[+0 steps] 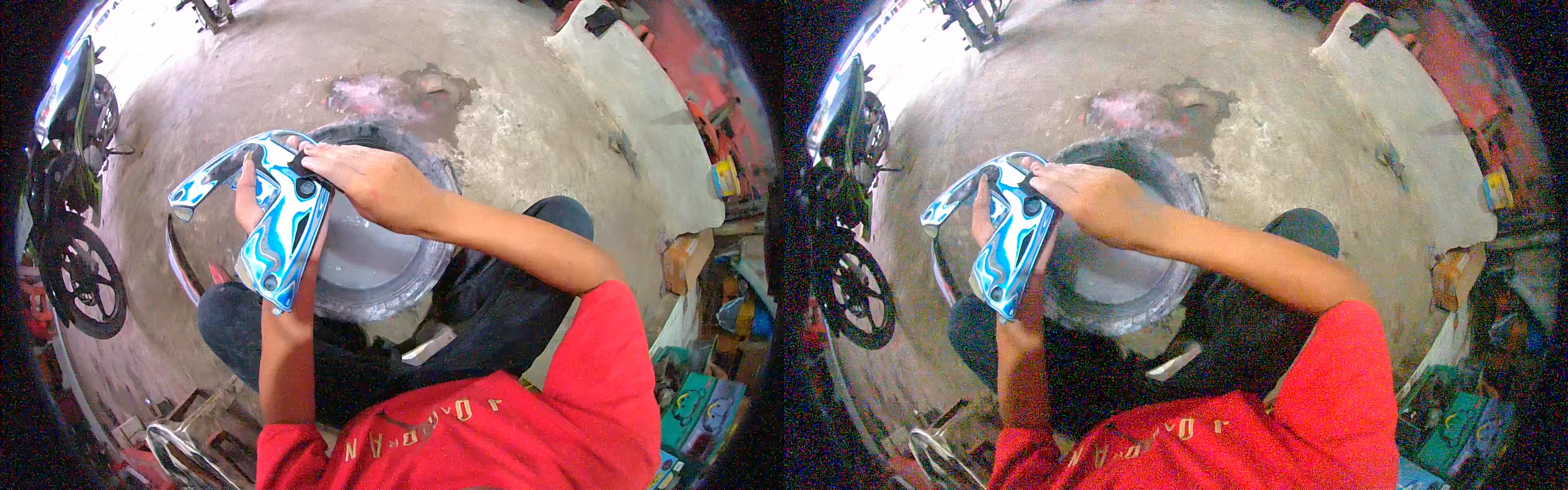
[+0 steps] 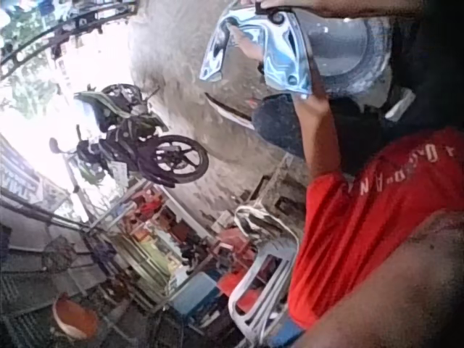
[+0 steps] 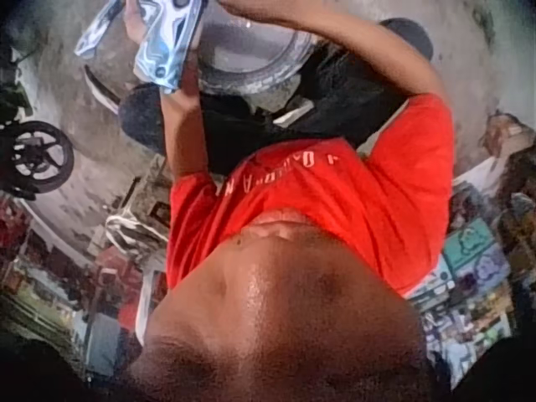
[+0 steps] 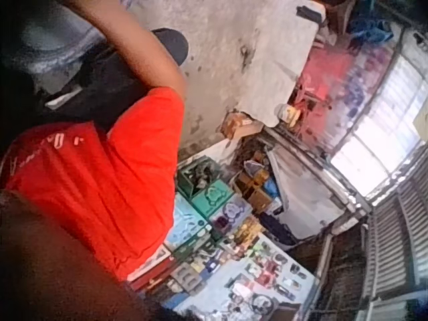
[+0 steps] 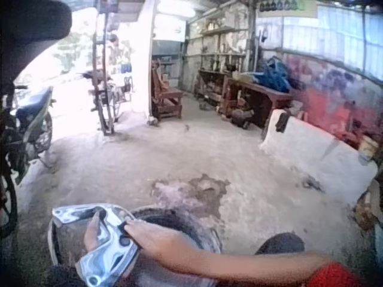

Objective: The person cleans a blue and white patterned motorcycle fairing piece using a cloth and a bucket of water.

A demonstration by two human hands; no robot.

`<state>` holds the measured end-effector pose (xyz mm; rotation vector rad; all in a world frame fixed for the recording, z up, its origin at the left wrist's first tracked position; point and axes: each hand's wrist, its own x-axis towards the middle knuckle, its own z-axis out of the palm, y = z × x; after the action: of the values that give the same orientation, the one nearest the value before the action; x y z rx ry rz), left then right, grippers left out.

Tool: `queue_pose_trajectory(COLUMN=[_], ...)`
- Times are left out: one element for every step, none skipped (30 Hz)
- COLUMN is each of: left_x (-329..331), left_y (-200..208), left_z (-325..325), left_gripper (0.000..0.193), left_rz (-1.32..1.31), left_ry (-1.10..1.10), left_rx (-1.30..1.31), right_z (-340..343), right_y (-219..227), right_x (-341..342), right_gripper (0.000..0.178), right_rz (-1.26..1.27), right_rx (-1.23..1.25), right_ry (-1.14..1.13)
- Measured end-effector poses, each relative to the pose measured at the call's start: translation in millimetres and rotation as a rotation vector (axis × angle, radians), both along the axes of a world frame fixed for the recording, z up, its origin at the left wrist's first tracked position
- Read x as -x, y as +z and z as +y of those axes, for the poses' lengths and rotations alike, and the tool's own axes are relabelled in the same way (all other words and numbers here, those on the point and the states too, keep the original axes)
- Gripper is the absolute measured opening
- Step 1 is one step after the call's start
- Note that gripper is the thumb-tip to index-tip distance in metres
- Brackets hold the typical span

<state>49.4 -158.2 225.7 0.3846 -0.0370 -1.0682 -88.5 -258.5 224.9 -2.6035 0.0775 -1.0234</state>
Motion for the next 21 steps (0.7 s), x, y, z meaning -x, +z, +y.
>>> queue_pose_trajectory(left_x=[0,-6,-11,-17,-16,-18,-16,-18,-22,-19,-16,-14,-13,-14,-16,-25,-28,-26,-24,-21,-18], left_y=[1,-4,-8,-12,-9,-7,-9,-9,-6,-6,-8,-8,-8,-9,-4,-9,-15,-13,-10,-5,0], left_z=[0,-3,-3,-5,-6,-4,-8,-7,-4,-4,-6,-3,-7,-9,-1,5,7,10,9,7,5], left_gripper=[0.046,0.043,0.038,0.036,0.034,0.032,0.032,0.031,0.031,0.030,0.030,0.030,0.030,0.029,0.029,0.029,0.029,0.031,0.031,0.032,0.034], left_rz=[-0.007,-0.031,-0.005,0.027,0.066,0.098,0.106,0.100,0.093,0.096,0.096,0.109,0.118,0.095,0.070,0.091,0.119,0.090,0.088,0.108,0.128], left_ry=[-0.001,0.007,0.058,0.099,0.133,0.098,0.088,0.069,0.055,0.023,0.008,-0.001,-0.020,-0.014,-0.019,-0.014,-0.024,-0.023,-0.030,-0.007,0.016], left_rx=[0.030,0.004,-0.059,-0.089,-0.141,-0.125,-0.122,-0.146,-0.166,-0.180,-0.223,-0.206,-0.170,-0.170,-0.162,-0.162,-0.158,-0.161,-0.168,-0.233,-0.297], right_z=[-1,-3,-6,-16,-28,-39,-49,-55,-59,-62,-63,-53,-44,-24,-7,17,33,42,49,54,55], right_y=[-4,-3,-5,-13,-24,-34,-50,-72,-98,-126,-157,-195,-230,-267,-292,-308,-319,-327,-334,-340,-347], right_x=[0,0,0,-3,-4,-6,-2,-3,-6,-3,2,7,14,17,10,3,6,10,13,17,21], right_gripper=[0.046,0.047,0.048,0.048,0.045,0.043,0.040,0.035,0.031,0.026,0.021,0.018,0.016,0.017,0.018,0.019,0.020,0.020,0.022,0.025,0.025], right_rz=[-0.005,-0.006,-0.008,0.005,-0.001,0.012,0.032,0.123,0.213,0.375,0.536,0.562,0.577,0.651,0.721,0.789,0.859,0.858,0.862,0.869,0.873], right_rx=[0.007,0.001,-0.006,-0.002,-0.075,-0.131,-0.187,-0.211,-0.231,-0.271,-0.312,-0.359,-0.392,-0.446,-0.489,-0.556,-0.624,-0.634,-0.680,-0.724,-0.732], right_ry=[-0.002,0.013,0.028,-0.013,-0.069,-0.161,-0.263,-0.330,-0.392,-0.456,-0.523,-0.565,-0.620,-0.631,-0.626,-0.597,-0.585,-0.589,-0.595,-0.603,-0.607])
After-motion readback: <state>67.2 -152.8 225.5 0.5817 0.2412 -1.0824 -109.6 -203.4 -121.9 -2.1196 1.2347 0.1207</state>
